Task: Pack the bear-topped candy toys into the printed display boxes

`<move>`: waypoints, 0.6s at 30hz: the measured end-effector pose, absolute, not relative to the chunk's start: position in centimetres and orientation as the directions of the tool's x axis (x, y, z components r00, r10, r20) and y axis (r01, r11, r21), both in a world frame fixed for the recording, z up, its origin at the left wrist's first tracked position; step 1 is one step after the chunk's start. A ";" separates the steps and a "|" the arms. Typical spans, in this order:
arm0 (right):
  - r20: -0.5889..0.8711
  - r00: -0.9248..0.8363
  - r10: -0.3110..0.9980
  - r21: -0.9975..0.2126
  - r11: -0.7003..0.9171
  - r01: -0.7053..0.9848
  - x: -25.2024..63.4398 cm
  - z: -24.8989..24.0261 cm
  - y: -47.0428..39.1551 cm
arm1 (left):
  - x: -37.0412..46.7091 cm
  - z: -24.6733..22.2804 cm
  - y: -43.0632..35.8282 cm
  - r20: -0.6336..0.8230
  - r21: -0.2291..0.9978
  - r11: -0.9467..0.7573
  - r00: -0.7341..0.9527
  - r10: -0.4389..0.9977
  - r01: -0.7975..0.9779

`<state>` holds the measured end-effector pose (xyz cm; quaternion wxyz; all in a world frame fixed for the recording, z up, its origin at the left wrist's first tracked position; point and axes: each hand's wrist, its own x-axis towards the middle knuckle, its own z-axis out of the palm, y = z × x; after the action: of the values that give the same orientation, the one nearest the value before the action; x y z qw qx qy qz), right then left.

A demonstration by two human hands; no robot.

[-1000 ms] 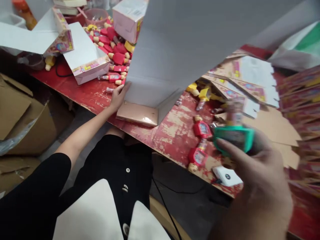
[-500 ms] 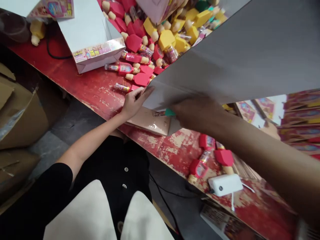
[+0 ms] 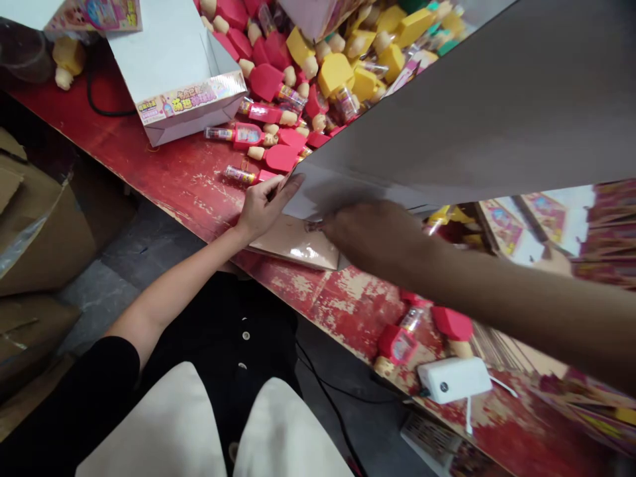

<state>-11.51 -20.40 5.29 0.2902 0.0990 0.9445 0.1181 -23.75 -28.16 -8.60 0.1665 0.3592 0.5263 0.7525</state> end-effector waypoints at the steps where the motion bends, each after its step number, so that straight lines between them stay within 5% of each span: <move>1: -0.574 -0.778 0.255 0.321 0.944 0.072 -11.8 5.3 -20.7 | -23.7 -8.7 -28.0 0.364 0.913 -0.384 -0.698 0.617 0.137; 9: -0.632 -0.748 0.203 0.433 0.893 -0.123 -14.6 4.1 -20.5 | -24.0 -9.0 -27.5 0.386 0.911 -0.363 -0.717 0.580 0.196; 11: -0.485 -0.870 0.091 0.436 0.888 -0.150 -13.0 3.9 -20.0 | -24.3 -9.1 -27.6 0.387 0.911 -0.352 -0.733 0.559 0.213; 14: -0.047 -0.995 -0.085 0.461 0.882 -0.097 -10.5 2.7 -18.5 | -24.6 -9.2 -27.7 0.391 0.912 -0.346 -0.722 0.571 0.220; 18: 0.115 -0.993 0.008 0.355 0.934 0.048 -10.4 0.7 -17.2 | -25.0 -8.8 -27.6 0.389 0.916 -0.318 -0.736 0.554 0.245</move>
<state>-10.37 -17.22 0.66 -0.0561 0.0143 0.9817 0.1815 -24.98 -27.56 -8.77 0.1053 0.3477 0.5742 0.7337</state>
